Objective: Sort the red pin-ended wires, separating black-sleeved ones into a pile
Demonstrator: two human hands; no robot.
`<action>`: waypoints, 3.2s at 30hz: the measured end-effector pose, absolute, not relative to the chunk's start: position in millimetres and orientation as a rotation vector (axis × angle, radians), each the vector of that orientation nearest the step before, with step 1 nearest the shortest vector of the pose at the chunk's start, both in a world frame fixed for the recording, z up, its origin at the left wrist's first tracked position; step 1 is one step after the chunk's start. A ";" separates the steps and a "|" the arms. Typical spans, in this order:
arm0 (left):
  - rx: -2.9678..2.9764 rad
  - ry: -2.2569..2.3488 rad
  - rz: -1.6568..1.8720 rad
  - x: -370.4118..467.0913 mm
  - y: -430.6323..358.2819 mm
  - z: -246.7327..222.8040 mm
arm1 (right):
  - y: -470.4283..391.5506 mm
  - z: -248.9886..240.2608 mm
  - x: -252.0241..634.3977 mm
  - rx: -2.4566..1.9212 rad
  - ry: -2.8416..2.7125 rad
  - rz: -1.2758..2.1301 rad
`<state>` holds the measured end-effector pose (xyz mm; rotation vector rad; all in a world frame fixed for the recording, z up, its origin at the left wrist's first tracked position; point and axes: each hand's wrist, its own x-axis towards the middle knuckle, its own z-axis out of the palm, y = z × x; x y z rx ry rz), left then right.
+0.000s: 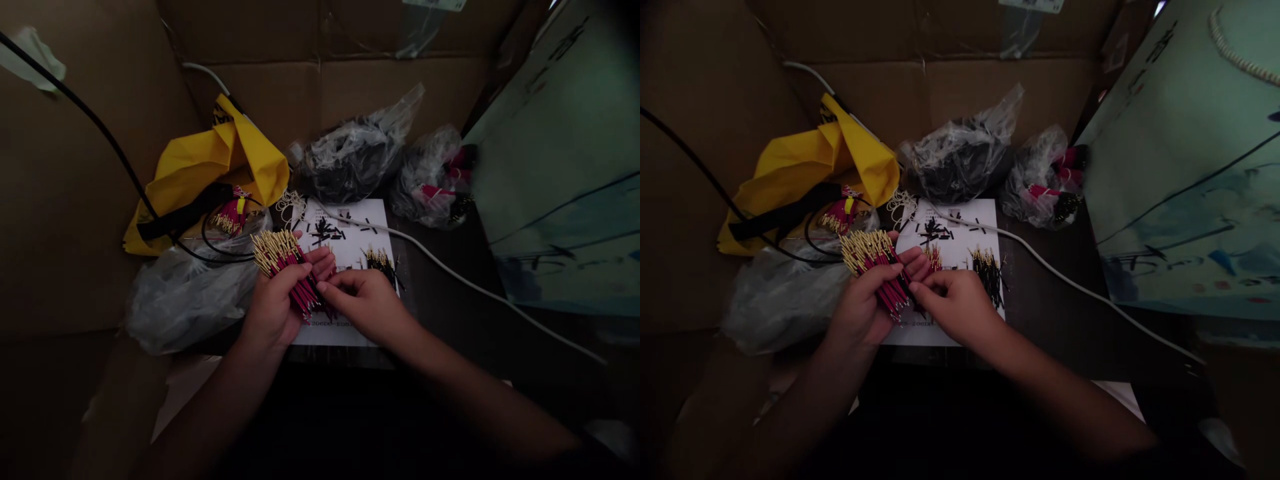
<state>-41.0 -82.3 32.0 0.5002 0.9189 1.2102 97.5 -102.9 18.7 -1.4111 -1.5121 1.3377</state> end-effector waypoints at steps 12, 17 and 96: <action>0.293 1.021 1.305 -32.1 -66.0 29.8 | -100.8 13.8 97.9 -1.343 -1.519 1.289; 0.268 0.999 1.348 -35.1 -57.4 34.4 | -103.3 16.0 99.3 -1.313 -1.619 1.359; 0.372 0.871 1.239 -41.9 -88.9 32.1 | -117.0 51.8 126.0 -1.560 -1.925 0.890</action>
